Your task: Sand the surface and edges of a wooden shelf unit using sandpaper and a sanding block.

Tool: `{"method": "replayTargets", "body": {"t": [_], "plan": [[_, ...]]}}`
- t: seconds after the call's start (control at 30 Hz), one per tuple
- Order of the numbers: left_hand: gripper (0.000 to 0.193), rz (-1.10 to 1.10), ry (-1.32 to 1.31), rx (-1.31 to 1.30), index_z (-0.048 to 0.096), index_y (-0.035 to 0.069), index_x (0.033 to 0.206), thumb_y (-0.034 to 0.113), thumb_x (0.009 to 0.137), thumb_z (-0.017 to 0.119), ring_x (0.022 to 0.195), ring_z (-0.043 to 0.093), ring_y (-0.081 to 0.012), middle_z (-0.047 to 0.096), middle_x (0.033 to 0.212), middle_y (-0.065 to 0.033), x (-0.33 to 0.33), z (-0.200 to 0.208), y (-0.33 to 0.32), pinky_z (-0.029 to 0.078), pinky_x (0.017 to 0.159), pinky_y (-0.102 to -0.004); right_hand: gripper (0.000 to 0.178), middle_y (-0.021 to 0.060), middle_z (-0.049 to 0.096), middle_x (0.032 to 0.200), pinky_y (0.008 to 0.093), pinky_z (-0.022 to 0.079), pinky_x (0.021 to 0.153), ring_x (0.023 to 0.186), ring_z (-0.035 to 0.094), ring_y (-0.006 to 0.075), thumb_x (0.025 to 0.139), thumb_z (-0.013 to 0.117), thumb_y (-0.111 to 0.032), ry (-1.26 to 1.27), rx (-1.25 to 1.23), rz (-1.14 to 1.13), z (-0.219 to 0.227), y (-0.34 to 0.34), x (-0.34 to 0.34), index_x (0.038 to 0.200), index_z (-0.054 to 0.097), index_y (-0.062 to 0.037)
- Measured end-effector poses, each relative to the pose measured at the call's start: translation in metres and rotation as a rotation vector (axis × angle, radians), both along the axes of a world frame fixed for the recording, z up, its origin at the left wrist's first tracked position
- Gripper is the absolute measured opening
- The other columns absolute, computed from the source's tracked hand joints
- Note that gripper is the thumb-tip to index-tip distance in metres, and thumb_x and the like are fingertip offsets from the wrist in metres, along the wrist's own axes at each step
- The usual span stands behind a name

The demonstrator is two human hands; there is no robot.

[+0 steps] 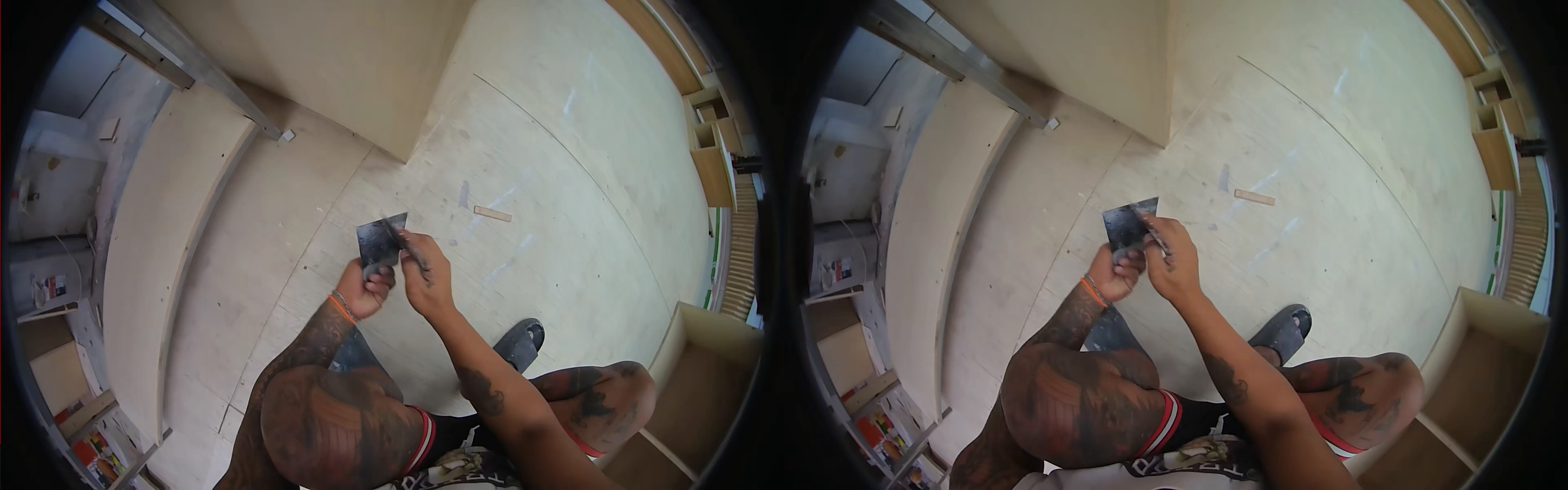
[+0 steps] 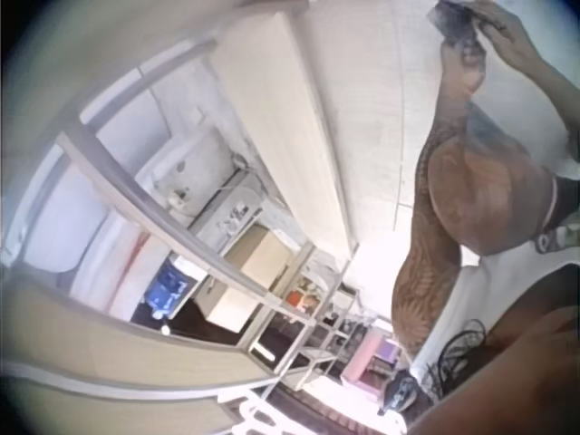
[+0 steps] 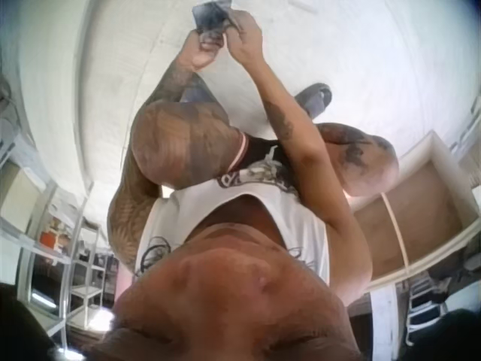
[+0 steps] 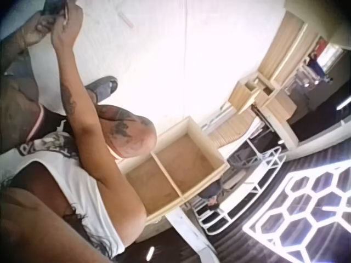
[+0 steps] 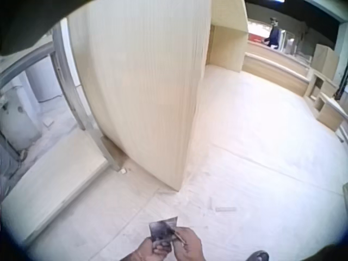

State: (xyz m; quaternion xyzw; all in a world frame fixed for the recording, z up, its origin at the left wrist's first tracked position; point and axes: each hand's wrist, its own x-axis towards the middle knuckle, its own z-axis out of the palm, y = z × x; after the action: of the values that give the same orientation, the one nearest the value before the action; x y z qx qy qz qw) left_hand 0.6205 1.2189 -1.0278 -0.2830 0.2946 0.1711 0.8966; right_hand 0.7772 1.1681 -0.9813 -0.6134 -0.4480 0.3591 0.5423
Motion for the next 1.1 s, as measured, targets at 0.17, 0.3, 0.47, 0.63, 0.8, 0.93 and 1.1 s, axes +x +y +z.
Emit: {"method": "replayTargets", "body": {"t": [0.17, 0.3, 0.47, 0.63, 0.8, 0.93, 1.1], "plan": [[0.055, -0.346, 0.267, 0.285, 0.059, 0.002, 0.109, 0.055, 0.099, 0.046, 0.060, 0.054, -0.0140, 0.064, 0.090, -0.0076, 0.023, 0.025, -0.017, 0.047, 0.049, -0.0255, 0.031, 0.0199, 0.064, 0.092, 0.0433, 0.050, 0.076, 0.087, 0.063, 0.0369, 0.084, 0.057, -0.011, -0.311, -0.377, 0.184, -0.013, -0.008, 0.026, 0.112, 0.069, -0.0046], [0.062, -0.572, 0.509, 0.537, 0.058, -0.001, 0.113, 0.058, 0.097, 0.048, 0.065, 0.061, -0.0186, 0.067, 0.091, -0.0094, 0.009, -0.036, -0.034, 0.052, 0.058, -0.0302, 0.025, 0.0197, 0.065, 0.089, 0.0421, 0.050, 0.070, 0.077, 0.064, 0.0305, 0.089, 0.057, -0.017, -0.094, -0.572, 0.171, -0.051, -0.013, 0.027, 0.105, 0.069, -0.0018], [0.052, -0.996, 0.816, 0.770, 0.059, -0.003, 0.107, 0.048, 0.095, 0.059, 0.071, 0.069, -0.0263, 0.069, 0.085, -0.0131, -0.013, -0.044, -0.036, 0.054, 0.070, -0.0368, 0.024, 0.0127, 0.068, 0.092, 0.0337, 0.050, 0.069, 0.080, 0.064, 0.0181, 0.091, 0.063, -0.018, 0.382, -0.755, -0.171, -0.067, -0.035, 0.049, 0.103, 0.066, 0.0028], [0.047, -1.651, 1.109, 1.335, 0.059, -0.001, 0.113, 0.042, 0.093, 0.062, 0.094, 0.065, -0.0312, 0.067, 0.103, -0.0182, -0.017, -0.010, -0.036, 0.052, 0.084, -0.0412, 0.027, 0.0093, 0.068, 0.092, 0.0311, 0.051, 0.071, 0.079, 0.064, 0.0172, 0.084, 0.069, -0.008, 0.522, -0.814, -0.190, -0.071, -0.064, 0.057, 0.106, 0.064, 0.0056], [0.073, -1.467, 1.509, 1.780, 0.029, 0.013, 0.153, 0.049, 0.095, 0.054, 0.148, 0.010, -0.0439, 0.017, 0.160, -0.0207, -0.015, -0.022, -0.052, 0.016, 0.118, -0.0554, 0.037, 0.0102, 0.068, 0.103, 0.0336, 0.054, 0.077, 0.088, 0.067, 0.0196, 0.082, 0.068, -0.004, 0.335, -0.801, -0.112, -0.078, -0.068, 0.043, 0.116, 0.059, 0.0050], [0.079, -1.589, 1.461, 1.798, 0.012, 0.017, 0.158, 0.054, 0.098, 0.046, 0.149, -0.010, -0.0441, -0.007, 0.163, -0.0184, -0.021, -0.051, -0.063, 0.001, 0.117, -0.0620, 0.037, 0.0198, 0.072, 0.096, 0.0378, 0.053, 0.079, 0.089, 0.071, 0.0300, 0.081, 0.065, -0.012, -0.099, -0.810, 0.003, -0.094, -0.065, 0.039, 0.115, 0.063, 0.0035], [0.075, -1.728, 1.314, 1.705, 0.005, 0.021, 0.159, 0.055, 0.100, 0.037, 0.149, -0.010, -0.0446, -0.009, 0.164, -0.0168, -0.022, -0.034, -0.055, -0.004, 0.117, -0.0621, 0.036, 0.0281, 0.068, 0.098, 0.0459, 0.052, 0.081, 0.094, 0.067, 0.0436, 0.083, 0.063, -0.014, -0.433, -0.597, 0.103, -0.083, -0.025, 0.012, 0.115, 0.063, 0.0026]]}}
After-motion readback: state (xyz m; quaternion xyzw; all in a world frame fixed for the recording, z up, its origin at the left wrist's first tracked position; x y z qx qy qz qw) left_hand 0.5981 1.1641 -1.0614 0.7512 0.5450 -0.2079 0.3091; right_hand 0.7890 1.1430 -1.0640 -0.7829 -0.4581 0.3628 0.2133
